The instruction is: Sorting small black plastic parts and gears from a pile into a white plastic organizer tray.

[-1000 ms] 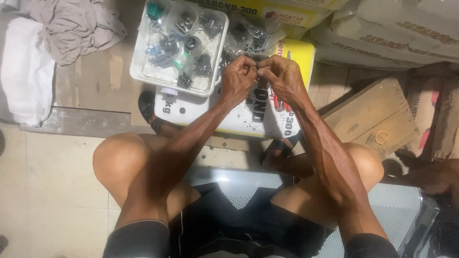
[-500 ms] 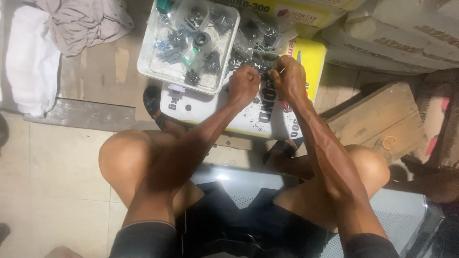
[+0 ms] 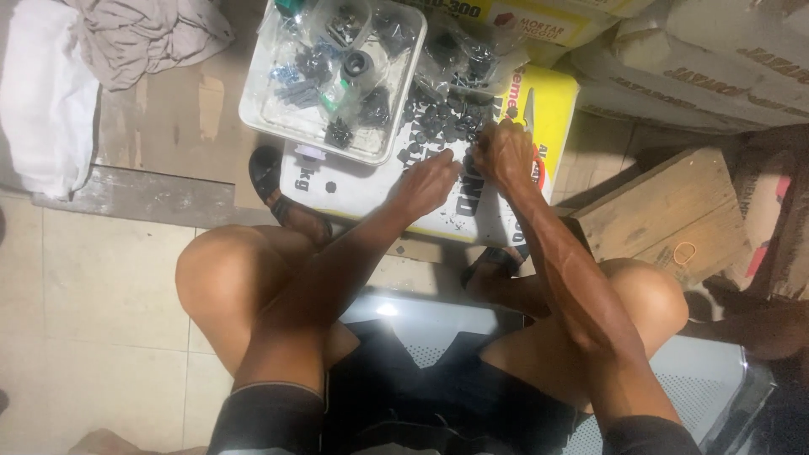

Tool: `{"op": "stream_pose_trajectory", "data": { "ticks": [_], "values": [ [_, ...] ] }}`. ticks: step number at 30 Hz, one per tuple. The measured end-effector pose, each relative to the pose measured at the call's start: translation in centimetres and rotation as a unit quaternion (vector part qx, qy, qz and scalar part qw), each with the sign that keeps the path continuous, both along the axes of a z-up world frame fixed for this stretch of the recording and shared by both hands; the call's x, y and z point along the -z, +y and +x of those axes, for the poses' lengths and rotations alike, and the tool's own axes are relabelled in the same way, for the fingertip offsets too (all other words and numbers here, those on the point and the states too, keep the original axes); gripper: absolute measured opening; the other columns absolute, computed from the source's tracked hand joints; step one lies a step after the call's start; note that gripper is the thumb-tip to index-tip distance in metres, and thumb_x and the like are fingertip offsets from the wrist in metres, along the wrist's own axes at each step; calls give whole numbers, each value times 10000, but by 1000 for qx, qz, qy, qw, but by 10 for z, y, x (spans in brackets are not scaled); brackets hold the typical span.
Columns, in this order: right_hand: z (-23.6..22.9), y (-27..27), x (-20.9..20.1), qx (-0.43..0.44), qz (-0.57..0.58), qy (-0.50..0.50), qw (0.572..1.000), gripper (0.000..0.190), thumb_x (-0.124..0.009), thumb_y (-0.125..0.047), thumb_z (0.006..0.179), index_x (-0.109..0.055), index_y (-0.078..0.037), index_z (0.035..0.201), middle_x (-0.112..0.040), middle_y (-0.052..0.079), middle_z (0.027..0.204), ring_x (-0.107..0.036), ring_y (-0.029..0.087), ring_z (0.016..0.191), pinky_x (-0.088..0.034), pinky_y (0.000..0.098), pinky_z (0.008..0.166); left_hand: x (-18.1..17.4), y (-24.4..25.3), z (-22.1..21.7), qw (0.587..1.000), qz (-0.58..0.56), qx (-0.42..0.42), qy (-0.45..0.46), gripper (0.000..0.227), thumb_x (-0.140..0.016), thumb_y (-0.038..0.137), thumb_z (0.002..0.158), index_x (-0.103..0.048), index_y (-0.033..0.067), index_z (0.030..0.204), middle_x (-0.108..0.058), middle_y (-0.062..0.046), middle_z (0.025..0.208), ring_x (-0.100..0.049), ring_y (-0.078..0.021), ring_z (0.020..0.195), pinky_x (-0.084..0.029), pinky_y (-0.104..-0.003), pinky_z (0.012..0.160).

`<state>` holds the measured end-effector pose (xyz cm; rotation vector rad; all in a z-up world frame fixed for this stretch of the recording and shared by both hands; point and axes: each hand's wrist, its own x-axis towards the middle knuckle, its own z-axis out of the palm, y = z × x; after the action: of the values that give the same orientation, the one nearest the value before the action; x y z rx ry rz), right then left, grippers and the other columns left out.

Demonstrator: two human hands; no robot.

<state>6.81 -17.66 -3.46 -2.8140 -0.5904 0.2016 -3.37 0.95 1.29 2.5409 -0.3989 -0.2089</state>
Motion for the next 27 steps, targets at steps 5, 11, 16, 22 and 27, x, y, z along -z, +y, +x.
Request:
{"op": "stream_pose_trajectory", "data": {
  "ticks": [5, 11, 16, 22, 27],
  "values": [
    [-5, 7, -26, 18, 45, 89, 995, 91, -686, -122, 915, -761, -71, 916, -677, 211, 872, -710, 423, 877, -574, 531, 779, 31, -3, 13, 995, -71, -38, 58, 120, -526, 59, 1013, -624, -9, 1020, -589, -164, 933, -702, -274, 847, -572, -364, 701],
    [-5, 6, -61, 99, 102, 207, 968, 111, -641, -131, 971, -745, -96, 988, -707, 168, 878, -726, 361, 853, -572, 482, 757, 18, -6, 30, 955, -193, -164, 156, 115, -563, 48, 990, -643, -15, 1042, -645, -149, 912, -723, -260, 830, -583, -346, 684],
    [-11, -2, -107, 71, 257, 235, 935, 59, -710, -57, 914, -680, -45, 865, -639, 149, 749, -653, 272, 660, -529, 407, 587, -63, 8, 33, 886, -315, -278, 196, 94, -625, 36, 957, -682, -19, 1007, -686, -152, 857, -721, -207, 750, -579, -301, 612],
    [-21, -4, -178, -51, 438, 228, 868, 64, -618, 32, 953, -659, -17, 953, -639, 136, 811, -631, 244, 747, -528, 389, 711, -134, 18, 35, 817, -429, -323, 212, 134, -578, -6, 877, -701, 10, 928, -736, -149, 775, -751, -143, 636, -665, -238, 553],
    [-38, 1, -207, -154, 417, 181, 877, 49, -673, 58, 953, -666, 17, 926, -629, 181, 831, -652, 311, 767, -544, 445, 788, -154, -1, 20, 647, -621, -332, 291, 213, -730, 86, 900, -651, 8, 1081, -643, -57, 903, -684, -110, 827, -634, -226, 734]
  ]
}}
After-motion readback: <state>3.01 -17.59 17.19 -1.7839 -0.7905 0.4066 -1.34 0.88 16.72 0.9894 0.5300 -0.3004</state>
